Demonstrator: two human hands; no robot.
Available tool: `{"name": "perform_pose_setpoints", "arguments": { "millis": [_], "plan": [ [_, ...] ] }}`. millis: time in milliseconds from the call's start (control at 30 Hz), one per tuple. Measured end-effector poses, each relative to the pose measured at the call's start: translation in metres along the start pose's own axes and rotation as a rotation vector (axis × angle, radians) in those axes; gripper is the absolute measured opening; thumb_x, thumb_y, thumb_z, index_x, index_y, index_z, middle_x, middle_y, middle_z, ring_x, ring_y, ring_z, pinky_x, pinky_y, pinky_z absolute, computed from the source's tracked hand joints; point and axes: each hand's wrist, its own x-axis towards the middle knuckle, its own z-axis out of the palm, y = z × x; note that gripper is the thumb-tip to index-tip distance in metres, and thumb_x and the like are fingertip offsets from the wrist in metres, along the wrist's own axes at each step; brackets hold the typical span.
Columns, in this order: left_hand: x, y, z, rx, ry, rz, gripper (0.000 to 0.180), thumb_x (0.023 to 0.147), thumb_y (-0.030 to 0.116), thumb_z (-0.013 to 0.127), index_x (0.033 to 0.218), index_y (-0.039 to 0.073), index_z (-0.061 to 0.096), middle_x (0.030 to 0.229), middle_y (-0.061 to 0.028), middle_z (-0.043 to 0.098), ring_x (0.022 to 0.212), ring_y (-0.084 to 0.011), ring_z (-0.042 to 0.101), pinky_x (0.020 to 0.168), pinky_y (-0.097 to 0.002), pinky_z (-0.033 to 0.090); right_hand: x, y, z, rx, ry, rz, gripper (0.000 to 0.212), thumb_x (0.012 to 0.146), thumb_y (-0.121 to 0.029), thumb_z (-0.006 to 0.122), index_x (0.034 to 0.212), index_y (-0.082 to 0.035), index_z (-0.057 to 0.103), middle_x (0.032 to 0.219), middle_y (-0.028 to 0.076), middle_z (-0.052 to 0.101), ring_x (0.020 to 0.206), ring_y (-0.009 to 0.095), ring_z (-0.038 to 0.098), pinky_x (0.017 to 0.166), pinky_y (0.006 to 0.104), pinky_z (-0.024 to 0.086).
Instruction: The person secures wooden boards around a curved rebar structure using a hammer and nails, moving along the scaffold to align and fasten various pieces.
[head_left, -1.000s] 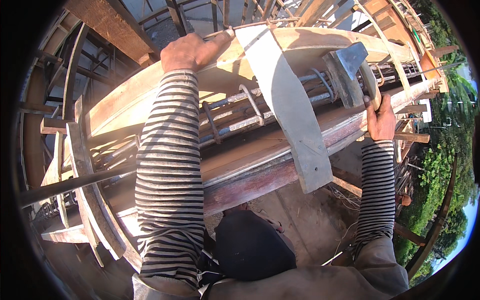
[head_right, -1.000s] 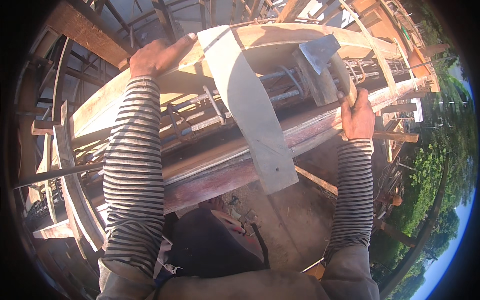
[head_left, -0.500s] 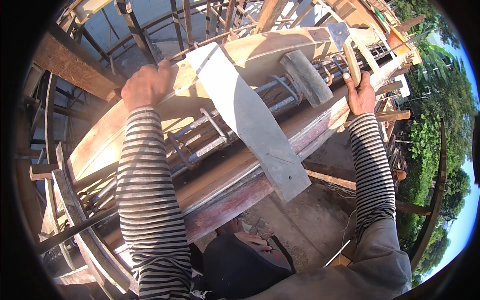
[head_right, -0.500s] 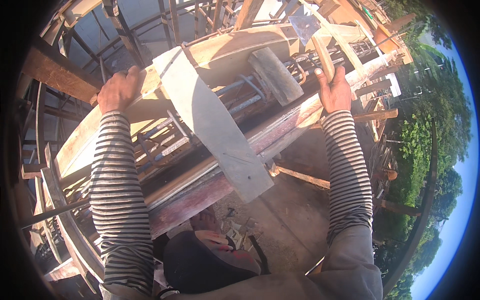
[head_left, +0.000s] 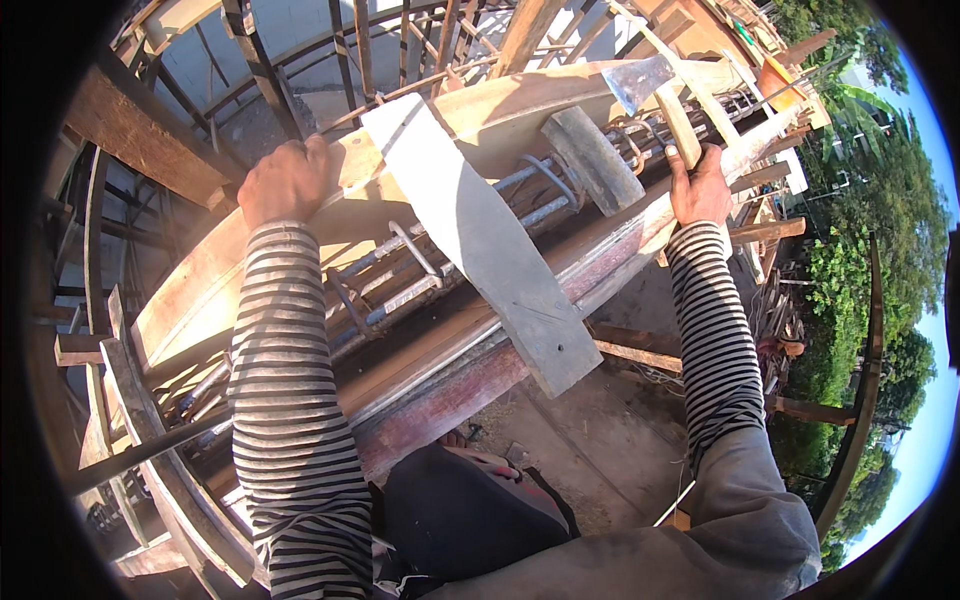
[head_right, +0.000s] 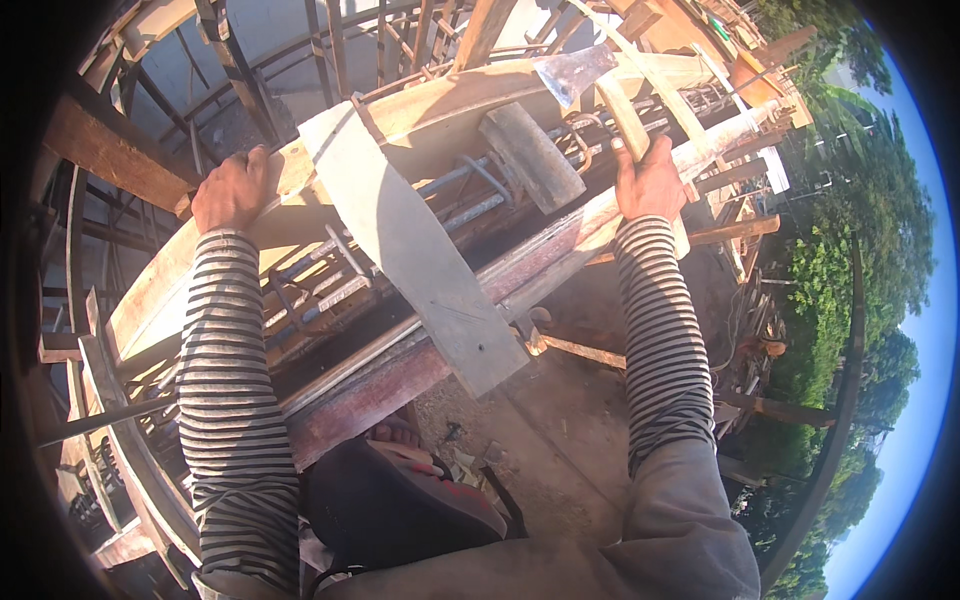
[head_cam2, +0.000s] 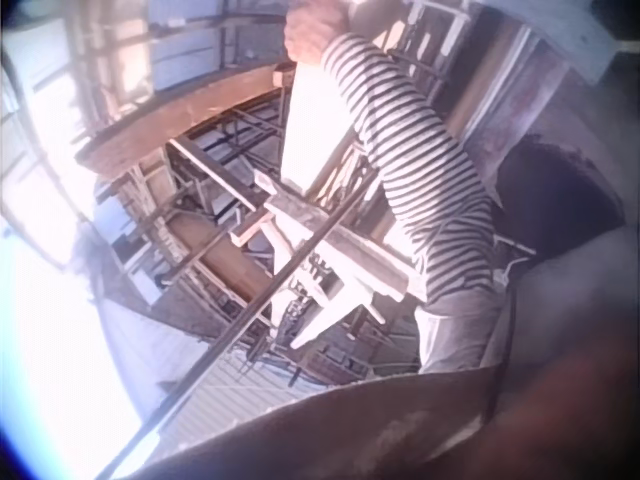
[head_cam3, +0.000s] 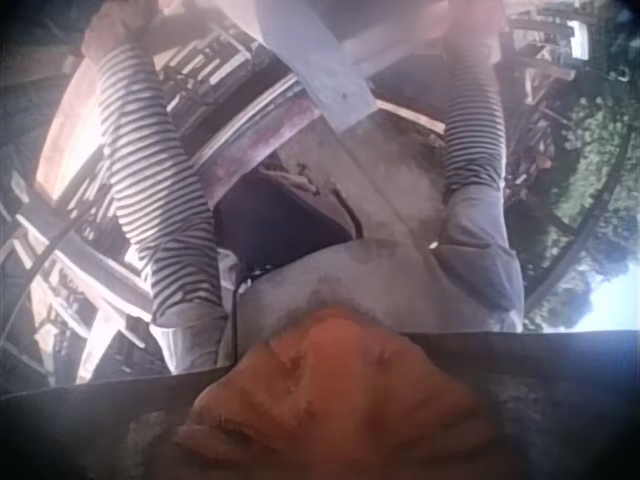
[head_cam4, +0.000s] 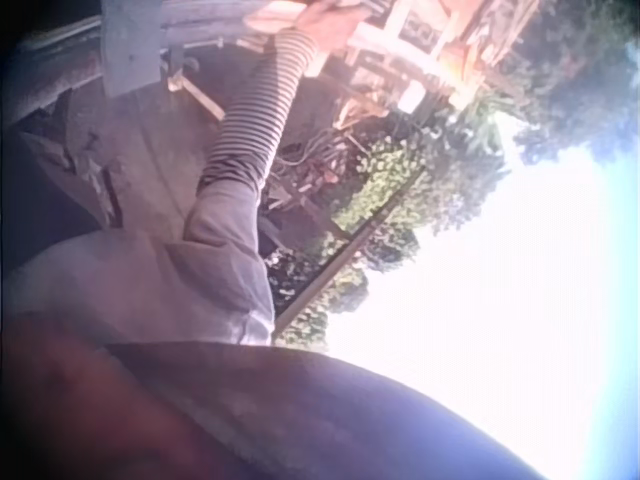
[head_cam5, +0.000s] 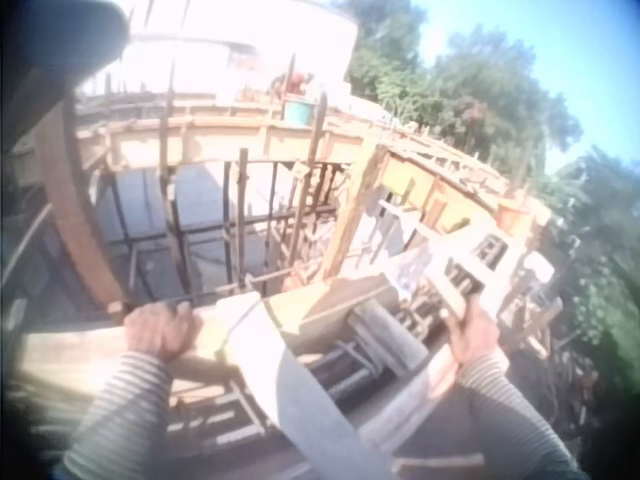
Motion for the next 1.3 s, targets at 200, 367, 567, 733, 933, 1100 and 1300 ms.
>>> {"name": "perform_pose_setpoints", "arguments": {
  "millis": [200,367,567,733,933,1100,1300],
  "plan": [
    [-0.003,-0.003,0.000,-0.004,0.041,0.017,0.063,0.096,0.051,0.037,0.109,0.001,0.073,0.109,-0.0249,0.071,0.110,-0.0417,0.065,0.098,-0.0487,0.046,0.002,-0.004,0.000,-0.004,-0.015,0.075,0.050,0.095,-0.051,0.059,0.108,-0.004,0.047,0.095,0.027,0.069,0.093,0.046,0.067,0.082,0.0542,0.049],
    [-0.004,-0.005,0.003,0.002,0.070,0.006,0.059,0.096,0.050,0.041,0.103,0.002,0.075,0.105,-0.0269,0.071,0.105,-0.0429,0.067,0.094,-0.0503,0.050,0.001,-0.004,-0.003,0.045,0.033,0.092,0.051,0.096,-0.052,0.057,0.109,-0.003,0.046,0.096,0.028,0.068,0.092,0.048,0.067,0.082,0.0560,0.049],
    [0.000,0.007,-0.003,-0.003,-0.008,-0.034,0.064,0.096,0.052,0.037,0.112,0.001,0.073,0.111,-0.0239,0.071,0.109,-0.0407,0.066,0.097,-0.0494,0.048,0.001,0.001,-0.001,0.027,0.036,0.079,0.052,0.096,-0.054,0.056,0.107,-0.005,0.046,0.093,0.027,0.068,0.091,0.049,0.067,0.082,0.0561,0.049],
    [0.001,-0.005,-0.002,-0.021,-0.017,-0.027,0.065,0.095,0.053,0.038,0.110,0.002,0.074,0.111,-0.0241,0.071,0.109,-0.0402,0.066,0.097,-0.0492,0.048,0.003,-0.002,-0.003,0.021,0.050,0.046,0.052,0.095,-0.056,0.056,0.107,-0.005,0.047,0.089,0.025,0.069,0.087,0.048,0.067,0.081,0.0554,0.049],
    [0.000,0.009,-0.010,0.039,-0.031,-0.050,0.064,0.095,0.052,0.039,0.105,0.000,0.075,0.108,-0.0257,0.071,0.108,-0.0403,0.067,0.097,-0.0481,0.049,-0.007,0.007,0.002,0.020,0.019,0.034,0.048,0.095,-0.052,0.058,0.107,-0.006,0.049,0.090,0.022,0.070,0.087,0.044,0.068,0.076,0.0549,0.050],
    [-0.002,-0.001,-0.013,-0.007,-0.023,-0.048,0.059,0.095,0.050,0.042,0.105,0.003,0.076,0.104,-0.0220,0.074,0.102,-0.0378,0.070,0.092,-0.0464,0.053,0.001,-0.005,0.000,0.001,-0.036,-0.050,0.046,0.095,-0.046,0.060,0.120,-0.008,0.055,0.105,0.024,0.070,0.100,0.043,0.067,0.084,0.0540,0.050],
    [-0.002,0.021,-0.009,-0.038,-0.010,-0.070,0.059,0.093,0.051,0.046,0.107,0.002,0.076,0.106,-0.0228,0.073,0.103,-0.0377,0.070,0.093,-0.0464,0.052,0.038,-0.004,-0.008,-0.103,-0.226,0.021,0.047,0.091,-0.036,0.069,0.125,-0.007,0.057,0.115,0.022,0.068,0.109,0.041,0.065,0.092,0.0511,0.051]
  ]
}}
